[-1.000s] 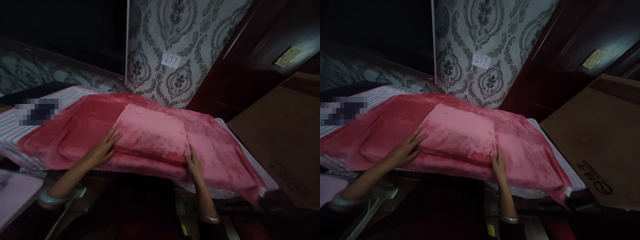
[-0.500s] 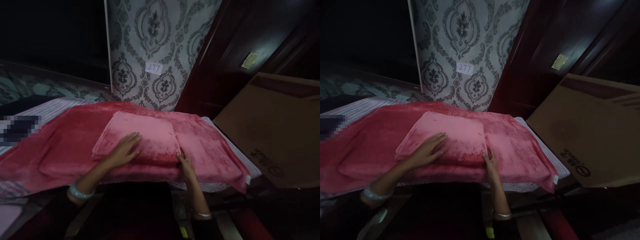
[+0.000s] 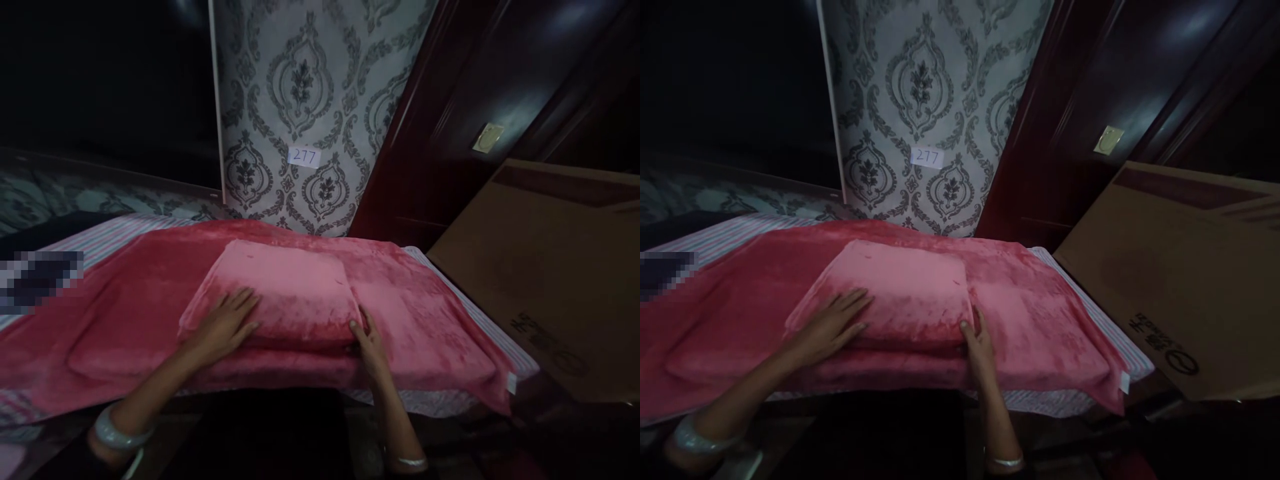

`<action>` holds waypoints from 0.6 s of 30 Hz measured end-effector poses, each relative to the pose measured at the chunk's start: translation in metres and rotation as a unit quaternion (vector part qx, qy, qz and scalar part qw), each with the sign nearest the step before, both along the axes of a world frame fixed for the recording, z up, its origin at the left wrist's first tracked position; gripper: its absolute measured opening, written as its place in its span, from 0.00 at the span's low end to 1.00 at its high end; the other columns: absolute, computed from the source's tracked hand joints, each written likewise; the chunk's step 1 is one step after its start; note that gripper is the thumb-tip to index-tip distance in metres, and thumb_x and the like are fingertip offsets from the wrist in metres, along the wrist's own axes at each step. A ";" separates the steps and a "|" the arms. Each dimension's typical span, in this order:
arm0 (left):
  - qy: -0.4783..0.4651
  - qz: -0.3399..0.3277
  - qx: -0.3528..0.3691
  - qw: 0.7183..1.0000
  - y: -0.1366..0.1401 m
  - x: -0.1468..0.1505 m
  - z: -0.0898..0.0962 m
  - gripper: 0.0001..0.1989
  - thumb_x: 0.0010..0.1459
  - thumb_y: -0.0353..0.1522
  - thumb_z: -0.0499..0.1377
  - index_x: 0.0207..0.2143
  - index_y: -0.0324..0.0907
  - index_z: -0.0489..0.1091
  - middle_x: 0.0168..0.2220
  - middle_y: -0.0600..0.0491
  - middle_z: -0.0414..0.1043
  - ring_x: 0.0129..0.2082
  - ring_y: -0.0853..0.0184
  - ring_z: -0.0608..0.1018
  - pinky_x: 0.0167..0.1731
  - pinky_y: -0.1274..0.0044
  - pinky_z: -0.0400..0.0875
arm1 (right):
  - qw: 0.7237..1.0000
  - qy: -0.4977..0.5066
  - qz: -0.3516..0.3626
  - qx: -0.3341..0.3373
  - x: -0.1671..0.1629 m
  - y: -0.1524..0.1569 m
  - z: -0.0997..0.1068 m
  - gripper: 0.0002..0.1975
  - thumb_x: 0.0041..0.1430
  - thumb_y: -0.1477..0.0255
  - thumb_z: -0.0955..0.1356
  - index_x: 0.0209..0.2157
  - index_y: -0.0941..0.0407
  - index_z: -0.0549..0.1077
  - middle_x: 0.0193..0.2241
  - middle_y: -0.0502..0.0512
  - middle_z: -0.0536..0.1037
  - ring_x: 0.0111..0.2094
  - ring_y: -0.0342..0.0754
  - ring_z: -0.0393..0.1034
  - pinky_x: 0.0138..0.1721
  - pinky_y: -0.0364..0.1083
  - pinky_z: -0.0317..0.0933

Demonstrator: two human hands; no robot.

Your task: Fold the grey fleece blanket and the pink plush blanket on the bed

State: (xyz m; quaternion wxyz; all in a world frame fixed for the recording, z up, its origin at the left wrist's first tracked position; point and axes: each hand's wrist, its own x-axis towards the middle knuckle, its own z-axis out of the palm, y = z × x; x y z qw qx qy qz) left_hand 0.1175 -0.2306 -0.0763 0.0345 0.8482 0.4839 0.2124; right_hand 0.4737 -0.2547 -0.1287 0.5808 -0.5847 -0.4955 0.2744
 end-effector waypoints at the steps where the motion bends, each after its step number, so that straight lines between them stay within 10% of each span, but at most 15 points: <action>1: -0.042 -0.016 -0.025 0.999 0.003 0.009 0.009 0.30 0.67 0.47 0.49 0.64 0.41 0.68 0.66 0.42 0.65 0.67 0.53 0.67 0.66 0.57 0.59 | 1.000 -0.004 -0.017 0.009 -0.005 0.001 0.006 0.38 0.56 0.51 0.69 0.65 0.51 0.66 0.55 0.58 0.77 0.57 0.60 0.71 0.54 0.59 0.70; 8: -0.290 -0.093 -0.302 0.903 0.063 0.103 0.088 0.38 0.58 0.57 0.55 0.58 0.37 0.67 0.48 0.40 0.77 0.39 0.60 0.82 0.37 0.71 0.78 | 0.980 -0.182 -0.025 0.083 -0.056 0.002 0.066 0.23 0.62 0.56 0.64 0.53 0.54 0.71 0.44 0.59 0.80 0.44 0.56 0.75 0.46 0.54 0.70; 12: -0.165 -0.046 -0.349 0.921 0.094 0.144 0.117 0.43 0.56 0.57 0.59 0.62 0.37 0.61 0.41 0.43 0.76 0.29 0.61 0.80 0.28 0.73 0.74 | 0.930 -0.356 -0.003 0.096 -0.089 -0.003 0.081 0.17 0.65 0.62 0.62 0.51 0.52 0.72 0.42 0.60 0.79 0.42 0.58 0.74 0.43 0.53 0.68; 18: 0.084 -0.051 -0.225 0.969 0.102 0.170 0.114 0.45 0.41 0.48 0.72 0.57 0.33 0.66 0.47 0.37 0.77 0.42 0.49 0.80 0.38 0.69 0.74 | 0.870 -0.489 0.031 0.062 -0.127 -0.008 0.077 0.15 0.67 0.67 0.63 0.50 0.52 0.75 0.39 0.63 0.77 0.40 0.59 0.72 0.37 0.53 0.68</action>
